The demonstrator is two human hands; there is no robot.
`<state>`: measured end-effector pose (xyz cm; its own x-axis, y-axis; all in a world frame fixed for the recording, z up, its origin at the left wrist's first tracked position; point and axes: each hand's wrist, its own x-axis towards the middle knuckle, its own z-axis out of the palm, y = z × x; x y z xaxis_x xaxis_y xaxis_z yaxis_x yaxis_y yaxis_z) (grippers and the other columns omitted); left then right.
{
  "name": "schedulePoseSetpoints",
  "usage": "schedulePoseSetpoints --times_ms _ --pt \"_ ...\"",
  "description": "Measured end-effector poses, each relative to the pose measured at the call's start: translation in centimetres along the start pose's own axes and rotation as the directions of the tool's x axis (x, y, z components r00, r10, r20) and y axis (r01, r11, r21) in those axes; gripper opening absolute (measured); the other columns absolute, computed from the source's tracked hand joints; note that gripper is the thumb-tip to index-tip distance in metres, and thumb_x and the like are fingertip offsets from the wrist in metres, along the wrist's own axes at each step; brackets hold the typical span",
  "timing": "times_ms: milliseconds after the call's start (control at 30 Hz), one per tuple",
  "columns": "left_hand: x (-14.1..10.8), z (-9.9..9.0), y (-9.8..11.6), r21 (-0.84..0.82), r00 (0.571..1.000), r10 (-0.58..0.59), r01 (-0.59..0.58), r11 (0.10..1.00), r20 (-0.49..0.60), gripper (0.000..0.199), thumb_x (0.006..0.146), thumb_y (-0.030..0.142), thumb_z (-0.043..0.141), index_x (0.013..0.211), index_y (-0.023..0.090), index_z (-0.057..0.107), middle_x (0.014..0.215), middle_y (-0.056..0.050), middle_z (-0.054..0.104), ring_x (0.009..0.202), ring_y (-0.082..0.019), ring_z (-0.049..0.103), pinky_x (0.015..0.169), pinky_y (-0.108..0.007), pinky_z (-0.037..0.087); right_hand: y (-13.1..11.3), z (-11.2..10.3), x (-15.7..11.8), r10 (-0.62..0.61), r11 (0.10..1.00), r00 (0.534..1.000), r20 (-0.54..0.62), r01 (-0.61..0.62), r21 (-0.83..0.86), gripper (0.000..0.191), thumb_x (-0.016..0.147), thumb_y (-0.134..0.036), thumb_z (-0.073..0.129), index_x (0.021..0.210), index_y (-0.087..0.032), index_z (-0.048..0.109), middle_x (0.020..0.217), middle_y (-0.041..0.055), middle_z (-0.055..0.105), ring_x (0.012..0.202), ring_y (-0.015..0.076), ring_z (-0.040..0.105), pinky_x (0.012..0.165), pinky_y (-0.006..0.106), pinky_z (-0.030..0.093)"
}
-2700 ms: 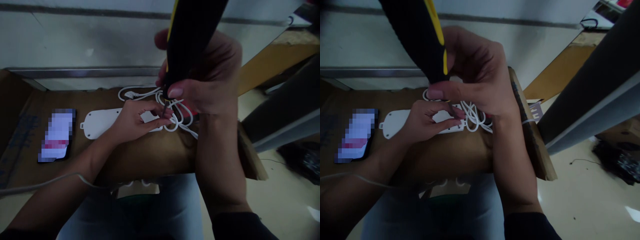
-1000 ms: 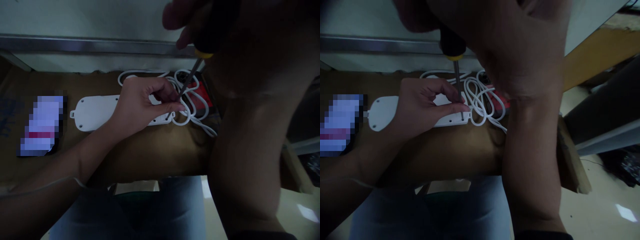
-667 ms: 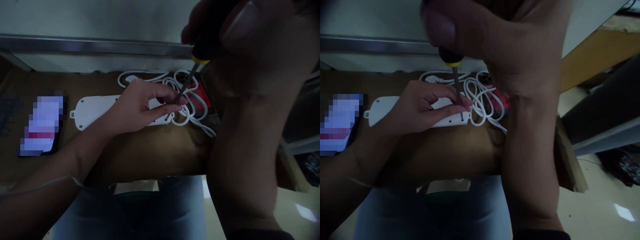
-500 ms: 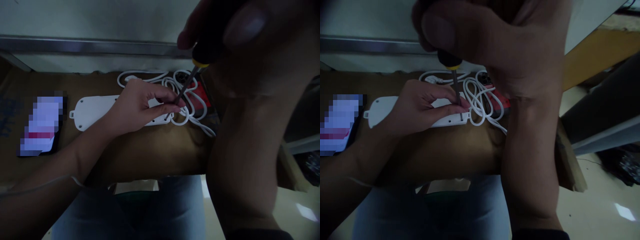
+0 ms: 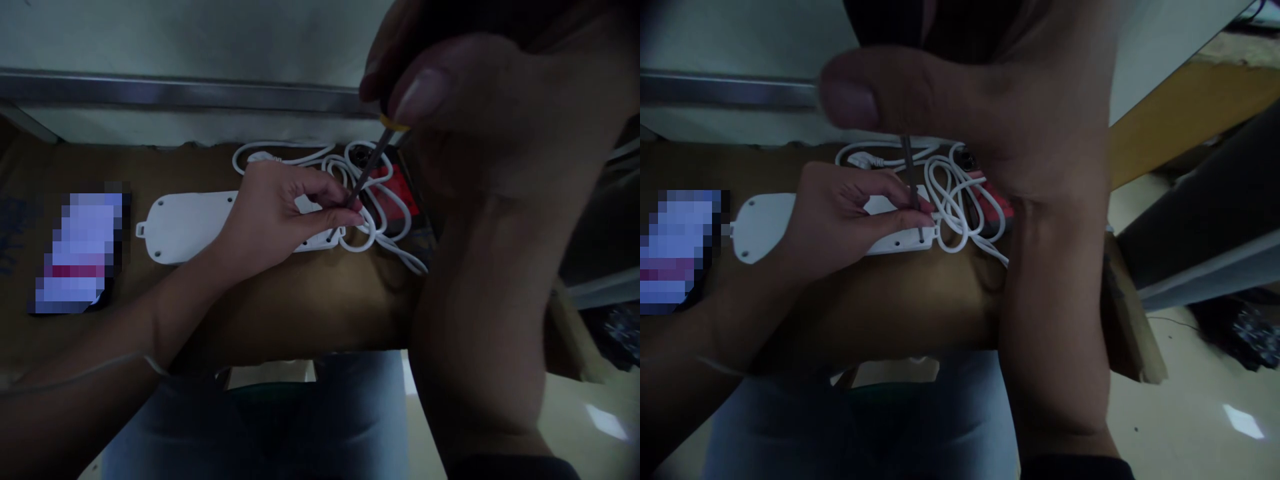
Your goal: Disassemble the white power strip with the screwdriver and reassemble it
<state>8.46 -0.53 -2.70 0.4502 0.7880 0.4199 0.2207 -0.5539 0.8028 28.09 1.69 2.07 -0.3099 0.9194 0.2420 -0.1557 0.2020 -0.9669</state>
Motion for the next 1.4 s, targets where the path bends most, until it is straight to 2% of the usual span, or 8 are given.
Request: schedulePoseSetpoints --times_ms 100,200,467,667,833,1100,1233,1400 --pt "0.0 0.0 0.0 -0.013 1.0 0.0 0.0 1.0 -0.018 0.026 0.089 0.046 0.08 0.08 0.022 0.077 0.084 -0.003 0.079 0.083 -0.021 0.074 0.081 -0.034 0.059 -0.3 0.2 0.0 -0.341 0.927 0.937 -0.074 0.322 -0.191 0.027 0.082 -0.013 0.058 0.103 -0.024 0.07 0.087 -0.018 0.074 0.094 0.0133 0.079 0.073 0.014 0.06" --pt "0.0 0.0 0.0 -0.015 1.0 0.007 -0.008 1.0 -0.02 0.03 0.089 0.05 0.08 0.079 0.022 0.076 0.081 -0.002 0.078 0.08 -0.02 0.073 0.078 -0.034 0.059 -1.3 1.6 -0.2 -0.429 0.884 0.903 -0.009 0.417 -0.21 0.01 0.086 -0.031 0.061 0.089 -0.023 0.066 0.082 -0.0169 0.072 0.083 0.0116 0.078 0.074 0.02 0.063" --pt "-0.2 0.6 -0.4 0.009 0.998 0.008 -0.007 1.0 -0.064 0.035 0.087 0.053 0.082 0.077 0.021 0.07 0.078 -0.003 0.074 0.083 -0.021 0.072 0.076 -0.033 0.058 -2.7 4.0 0.3 -0.285 0.958 0.958 -0.028 0.284 -0.029 0.049 0.094 -0.04 0.028 0.076 -0.015 0.065 0.076 -0.011 0.076 0.085 0.0182 0.078 0.071 0.022 0.06" --pt "0.1 0.0 0.0 -0.02 1.0 0.025 -0.025 0.999 -0.008 0.028 0.088 0.049 0.082 0.084 0.023 0.074 0.088 -0.004 0.078 0.09 -0.022 0.074 0.084 -0.034 0.06 -2.1 1.4 0.5 -0.367 0.88 0.921 0.128 0.389 -0.273 0.03 0.073 -0.026 0.054 0.096 -0.018 0.072 0.084 -0.0129 0.076 0.093 0.0248 0.08 0.071 0.026 0.063" --pt "0.5 -1.3 0.4 -0.007 0.992 0.04 -0.04 0.999 0.116 0.018 0.092 0.041 0.078 0.089 0.023 0.077 0.09 -0.002 0.079 0.094 -0.023 0.076 0.088 -0.034 0.059 -2.8 2.3 -0.4 -0.304 0.918 0.952 0.032 0.302 -0.258 0.037 0.089 -0.036 0.039 0.096 -0.013 0.066 0.087 -0.0085 0.073 0.1 0.0205 0.079 0.076 0.028 0.065" --pt "0.2 -1.1 0.3 0.034 0.996 0.055 -0.058 0.998 0.067 0.017 0.092 0.037 0.079 0.088 0.021 0.076 0.087 -0.002 0.079 0.086 -0.019 0.074 0.081 -0.03 0.059 -2.2 1.5 0.2 -0.345 0.865 0.935 0.083 0.351 -0.359 0.027 0.087 -0.024 0.042 0.103 -0.008 0.056 0.083 -0.0131 0.064 0.102 0.0098 0.076 0.078 0.014 0.06" --pt "0.2 -0.9 0.6 0.031 0.997 0.058 -0.059 0.998 0.047 0.021 0.09 0.035 0.08 0.08 0.019 0.073 0.084 -0.002 0.078 0.08 -0.018 0.073 0.075 -0.029 0.058 -2.6 1.6 -0.8 -0.34 0.901 0.934 0.109 0.357 -0.248 0.036 0.09 -0.029 0.028 0.106 -0.005 0.049 0.093 -0.0092 0.068 0.086 0.0079 0.077 0.072 0.02 0.061" --pt "0.2 -0.4 0.6 -0.006 0.996 0.058 -0.058 0.998 -0.068 0.024 0.084 0.033 0.087 0.073 0.02 0.07 0.076 0.001 0.075 0.072 -0.015 0.071 0.07 -0.027 0.056 -2.8 2.3 -1.1 -0.298 0.922 0.947 0.123 0.319 -0.221 0.041 0.085 -0.021 0.027 0.117 -0.002 0.045 0.111 -0.0092 0.061 0.113 0.0167 0.074 0.088 0.031 0.063"
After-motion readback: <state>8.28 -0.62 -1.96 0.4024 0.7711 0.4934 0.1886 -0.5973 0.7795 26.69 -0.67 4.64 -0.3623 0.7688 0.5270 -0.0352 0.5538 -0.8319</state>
